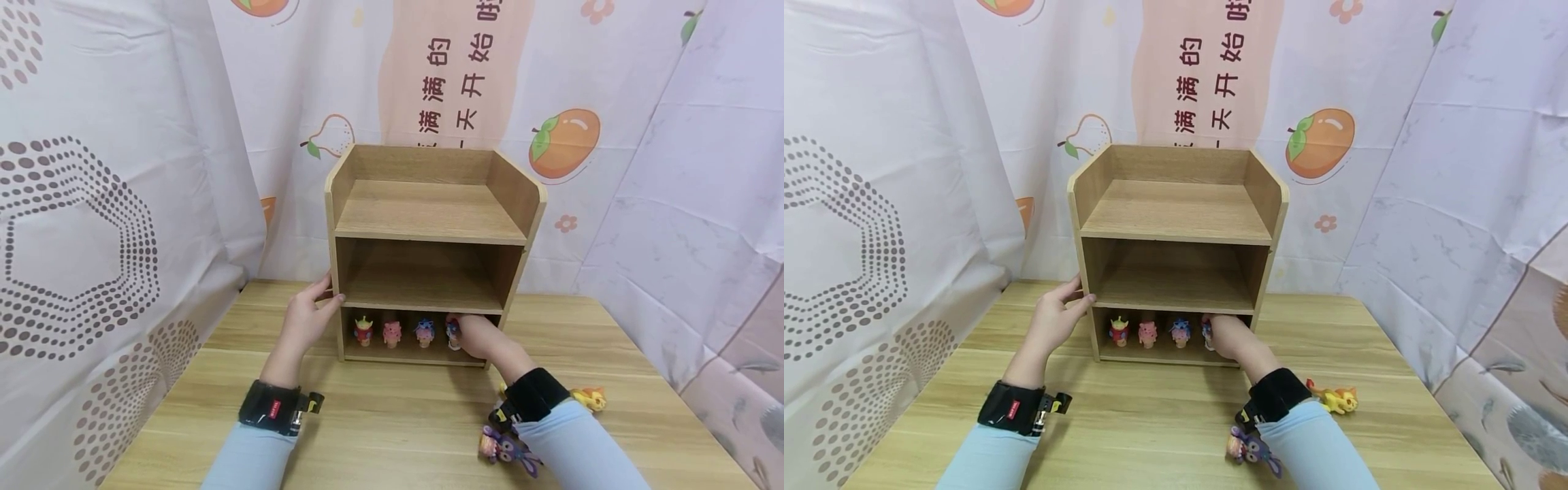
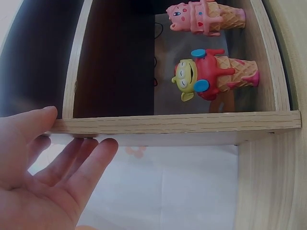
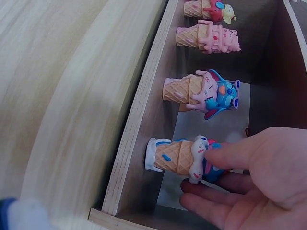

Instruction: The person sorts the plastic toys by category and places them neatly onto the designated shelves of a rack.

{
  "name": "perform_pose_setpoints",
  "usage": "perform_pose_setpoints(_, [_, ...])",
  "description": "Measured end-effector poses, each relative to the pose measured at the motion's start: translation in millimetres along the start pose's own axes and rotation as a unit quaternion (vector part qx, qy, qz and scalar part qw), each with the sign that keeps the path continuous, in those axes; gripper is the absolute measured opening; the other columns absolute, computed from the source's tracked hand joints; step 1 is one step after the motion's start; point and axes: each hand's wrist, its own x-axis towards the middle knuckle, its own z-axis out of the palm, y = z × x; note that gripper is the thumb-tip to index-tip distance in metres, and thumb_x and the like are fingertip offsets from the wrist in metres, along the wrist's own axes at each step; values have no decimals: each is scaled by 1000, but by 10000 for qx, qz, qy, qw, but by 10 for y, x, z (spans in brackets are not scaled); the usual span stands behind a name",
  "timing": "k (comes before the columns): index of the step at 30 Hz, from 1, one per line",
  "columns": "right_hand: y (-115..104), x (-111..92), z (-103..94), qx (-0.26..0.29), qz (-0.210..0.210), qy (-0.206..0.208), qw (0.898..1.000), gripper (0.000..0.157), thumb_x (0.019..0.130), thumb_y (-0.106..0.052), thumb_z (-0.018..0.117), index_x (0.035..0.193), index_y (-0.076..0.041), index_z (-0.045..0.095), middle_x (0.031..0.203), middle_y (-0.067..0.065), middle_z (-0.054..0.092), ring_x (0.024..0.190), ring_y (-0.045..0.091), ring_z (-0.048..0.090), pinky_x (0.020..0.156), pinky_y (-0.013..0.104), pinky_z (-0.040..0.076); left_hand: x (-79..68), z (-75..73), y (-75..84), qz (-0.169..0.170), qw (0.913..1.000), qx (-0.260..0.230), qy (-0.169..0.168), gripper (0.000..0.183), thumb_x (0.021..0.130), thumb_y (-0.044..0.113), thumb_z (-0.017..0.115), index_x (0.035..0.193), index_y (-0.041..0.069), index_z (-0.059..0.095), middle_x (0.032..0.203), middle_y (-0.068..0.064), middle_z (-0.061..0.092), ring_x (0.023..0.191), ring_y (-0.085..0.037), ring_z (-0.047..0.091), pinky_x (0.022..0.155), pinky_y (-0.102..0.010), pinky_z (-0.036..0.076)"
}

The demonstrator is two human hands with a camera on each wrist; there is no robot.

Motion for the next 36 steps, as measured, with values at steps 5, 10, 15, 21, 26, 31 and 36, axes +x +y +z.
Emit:
perform_pose_setpoints(5, [13,-17,3,-35,-69,-2,10000,17,96,2,62,113,0,65,119,20,59,107,29,59,101,50,48,-3,1,12,-53,10000,-19,-26,56,99,21,70,151,11,50,146,-14,56,119,-33,65,92,-48,57])
perform_pose_setpoints(10, [2,-57,-26,-4,-123,42,9999,26,95,2,65,121,3,64,125,23,60,113,33,60,102,52,48,1,4,14,-40,10000,-29,-22,56,99,21,70,151,12,50,146,-14,56,119,-32,65,92,-48,57])
perform_pose_setpoints(15, [-16,-115,-57,67,-161,100,9998,31,94,3,66,125,3,63,128,24,60,120,37,60,103,53,48,5,3,20,-59,10000,-36,-35,57,99,22,70,151,12,50,146,-14,56,119,-32,64,92,-48,57])
perform_pose_setpoints(21, [-29,-207,-101,66,-306,29,9995,36,94,3,64,130,6,61,121,22,65,107,33,65,89,47,55,-2,-5,35,-92,9999,-13,-40,57,99,23,70,151,12,50,146,-14,56,120,-33,64,94,-49,56])
perform_pose_setpoints(26, [-19,-273,-130,145,-598,112,9980,37,94,3,65,130,8,60,116,22,67,90,25,61,75,40,51,-6,-10,18,-94,9999,-45,-32,57,99,23,70,151,12,50,146,-14,56,120,-34,64,95,-49,55])
perform_pose_setpoints(31, [-41,-366,-214,198,-708,113,9972,37,93,3,66,130,7,60,115,22,67,97,30,65,78,43,53,-3,-5,6,-81,10000,-51,-1,57,99,24,71,151,12,50,145,-14,56,119,-33,64,95,-49,55])
perform_pose_setpoints(36, [-65,-469,-318,216,-544,-95,9982,39,94,-3,68,132,4,60,123,22,65,112,38,63,88,50,54,-2,-2,1,-62,10000,-34,9,57,98,24,71,151,12,50,146,-14,56,119,-34,64,95,-49,55])
